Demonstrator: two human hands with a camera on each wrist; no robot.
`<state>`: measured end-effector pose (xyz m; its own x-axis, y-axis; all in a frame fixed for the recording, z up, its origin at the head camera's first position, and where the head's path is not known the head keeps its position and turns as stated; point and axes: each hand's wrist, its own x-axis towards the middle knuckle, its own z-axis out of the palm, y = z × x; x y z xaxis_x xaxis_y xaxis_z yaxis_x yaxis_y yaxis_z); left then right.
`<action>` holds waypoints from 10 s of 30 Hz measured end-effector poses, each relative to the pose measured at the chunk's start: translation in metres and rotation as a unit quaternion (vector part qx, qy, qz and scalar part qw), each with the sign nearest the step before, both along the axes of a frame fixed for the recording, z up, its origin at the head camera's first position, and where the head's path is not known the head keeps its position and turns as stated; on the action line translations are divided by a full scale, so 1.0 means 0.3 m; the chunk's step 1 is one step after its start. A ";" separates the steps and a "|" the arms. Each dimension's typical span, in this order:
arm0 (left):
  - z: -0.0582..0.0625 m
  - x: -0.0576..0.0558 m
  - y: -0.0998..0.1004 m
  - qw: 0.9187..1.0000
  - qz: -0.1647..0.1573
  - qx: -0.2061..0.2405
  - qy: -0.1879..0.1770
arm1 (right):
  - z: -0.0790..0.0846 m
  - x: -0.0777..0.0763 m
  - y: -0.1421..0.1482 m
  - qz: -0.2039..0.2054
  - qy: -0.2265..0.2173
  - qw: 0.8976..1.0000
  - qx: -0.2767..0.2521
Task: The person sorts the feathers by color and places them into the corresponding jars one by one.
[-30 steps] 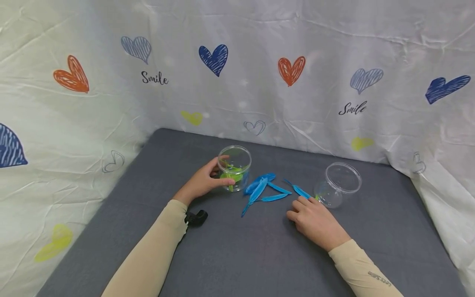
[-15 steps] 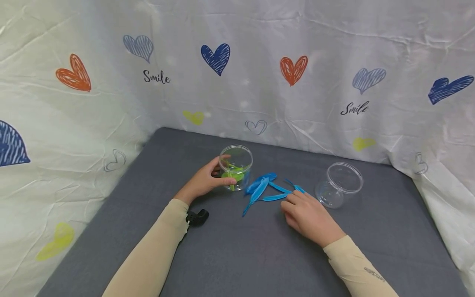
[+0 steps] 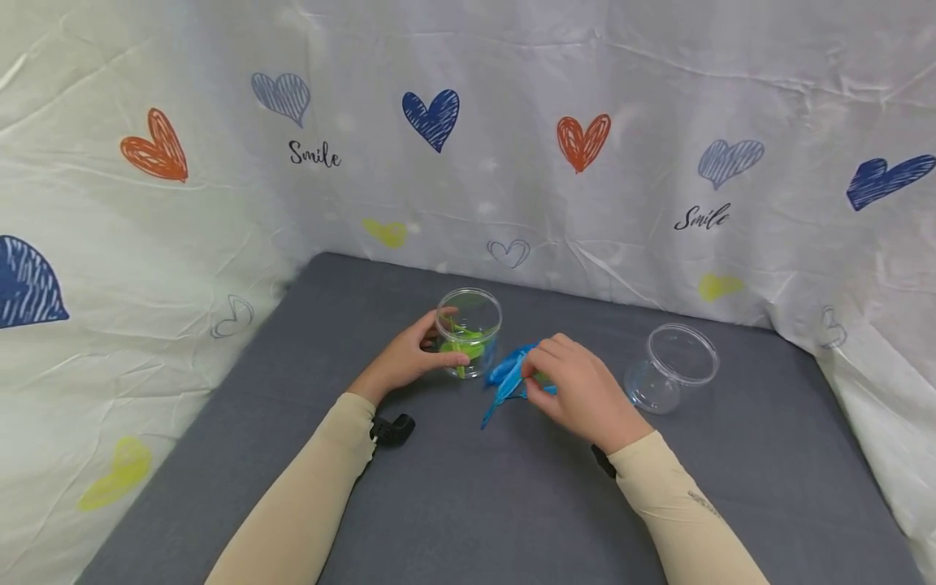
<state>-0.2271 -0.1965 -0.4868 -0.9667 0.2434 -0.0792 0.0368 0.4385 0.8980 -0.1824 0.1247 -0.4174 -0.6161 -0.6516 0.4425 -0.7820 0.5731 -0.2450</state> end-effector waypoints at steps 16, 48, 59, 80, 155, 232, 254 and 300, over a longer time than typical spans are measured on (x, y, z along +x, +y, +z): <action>-0.007 -0.004 0.003 1.000 -0.003 0.009 0.001 | 0.149 -0.064 -0.139 -0.028 -0.119 0.981 -0.151; -0.014 0.003 -0.004 1.000 0.002 0.005 -0.012 | 0.195 -0.171 -0.334 -0.041 -0.201 0.939 -0.276; 0.005 0.003 -0.001 1.000 0.003 0.008 -0.011 | 0.126 -0.166 -0.342 -0.048 -0.221 0.938 -0.262; -0.008 -0.001 0.004 1.000 0.005 0.011 -0.007 | 0.048 -0.152 -0.313 -0.115 -0.229 0.937 -0.237; 0.092 0.180 -0.119 0.938 0.047 -0.342 -0.032 | -0.307 -0.123 0.011 -0.211 -0.287 0.816 -0.455; 0.561 -0.163 0.357 0.850 -0.210 -0.408 0.258 | -0.310 -0.145 0.019 -0.195 -0.307 0.826 -0.430; 0.484 -0.175 0.492 0.810 -0.237 -0.454 0.285 | -0.315 -0.144 0.013 -0.182 -0.306 0.822 -0.445; 0.327 -0.204 0.280 0.872 -0.194 -0.416 0.171 | -0.308 -0.137 0.014 -0.194 -0.295 0.830 -0.432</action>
